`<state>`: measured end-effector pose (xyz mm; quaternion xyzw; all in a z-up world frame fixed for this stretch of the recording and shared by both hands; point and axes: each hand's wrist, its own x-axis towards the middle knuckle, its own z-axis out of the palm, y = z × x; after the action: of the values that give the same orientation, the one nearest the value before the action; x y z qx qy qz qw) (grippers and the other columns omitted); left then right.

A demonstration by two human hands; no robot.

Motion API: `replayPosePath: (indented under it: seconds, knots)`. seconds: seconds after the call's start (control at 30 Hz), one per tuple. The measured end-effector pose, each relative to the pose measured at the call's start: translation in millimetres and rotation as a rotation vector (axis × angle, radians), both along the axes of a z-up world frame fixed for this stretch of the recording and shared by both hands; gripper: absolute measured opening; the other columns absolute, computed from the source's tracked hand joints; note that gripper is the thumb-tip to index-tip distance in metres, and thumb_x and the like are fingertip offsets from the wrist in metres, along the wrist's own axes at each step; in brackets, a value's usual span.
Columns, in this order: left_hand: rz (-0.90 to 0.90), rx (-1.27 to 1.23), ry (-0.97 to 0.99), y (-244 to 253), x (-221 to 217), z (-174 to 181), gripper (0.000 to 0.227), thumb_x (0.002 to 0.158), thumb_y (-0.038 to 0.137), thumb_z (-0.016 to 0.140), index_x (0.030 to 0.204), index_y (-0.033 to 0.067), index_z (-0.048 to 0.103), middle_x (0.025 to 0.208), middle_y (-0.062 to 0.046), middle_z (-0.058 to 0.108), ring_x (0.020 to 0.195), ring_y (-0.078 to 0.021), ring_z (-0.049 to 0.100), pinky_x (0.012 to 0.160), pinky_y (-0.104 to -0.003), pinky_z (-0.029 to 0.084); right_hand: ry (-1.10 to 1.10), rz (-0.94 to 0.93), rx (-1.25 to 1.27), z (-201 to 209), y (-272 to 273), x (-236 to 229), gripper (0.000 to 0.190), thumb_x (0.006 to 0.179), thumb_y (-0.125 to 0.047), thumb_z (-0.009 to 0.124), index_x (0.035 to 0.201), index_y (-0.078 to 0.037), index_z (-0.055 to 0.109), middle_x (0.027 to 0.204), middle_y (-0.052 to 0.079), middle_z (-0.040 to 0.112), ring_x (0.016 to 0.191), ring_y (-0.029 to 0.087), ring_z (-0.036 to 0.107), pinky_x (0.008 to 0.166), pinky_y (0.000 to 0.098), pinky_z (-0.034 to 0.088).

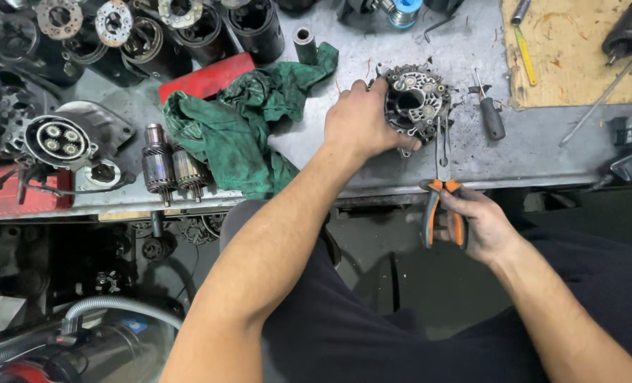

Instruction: The person uses pliers to remove small metal pins from a stator assembly on a workbench. After separating the stator housing from the copper-wound rotor, the person uses a utility knife to scrape and clean the copper windings on the rotor while seated.

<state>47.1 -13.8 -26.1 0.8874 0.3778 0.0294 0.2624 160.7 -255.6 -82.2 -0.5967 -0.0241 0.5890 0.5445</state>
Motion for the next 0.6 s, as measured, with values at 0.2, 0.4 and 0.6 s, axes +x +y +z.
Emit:
replayPosePath:
  seconds: [0.2,0.4,0.6]
  knots:
    - [-0.015,-0.006,-0.006,-0.1,-2.1,2.9,0.102,0.053,0.067,0.099,0.126,0.0085,0.059,0.120,-0.021,0.061,0.117,-0.0468,0.064,0.096,-0.060,0.057,0.027,-0.045,0.071,-1.0,7.3,-13.1,0.042,0.095,-0.029,0.063,0.129,-0.008,0.050,0.100,0.018,0.070,0.087,0.039,0.074,0.069,0.0598,0.060]
    - [0.003,-0.027,-0.009,-2.2,-0.6,-2.0,0.103,0.050,0.065,0.101,0.128,0.0099,0.061,0.119,-0.018,0.059,0.119,-0.0458,0.063,0.097,-0.059,0.057,-0.326,-0.055,-0.182,23.2,22.4,-36.2,0.046,0.101,-0.031,0.064,0.137,-0.008,0.046,0.088,0.010,0.068,0.059,0.018,0.060,0.038,0.0351,0.050]
    - [-0.016,-0.054,0.004,0.1,-4.1,0.5,0.095,0.052,0.063,0.100,0.126,0.0134,0.067,0.118,-0.015,0.056,0.119,-0.0443,0.062,0.098,-0.057,0.056,-0.266,-0.077,-0.157,15.2,18.4,-24.1,0.059,0.099,-0.033,0.067,0.145,-0.007,0.041,0.094,0.011,0.062,0.075,0.032,0.070,0.051,0.0512,0.058]
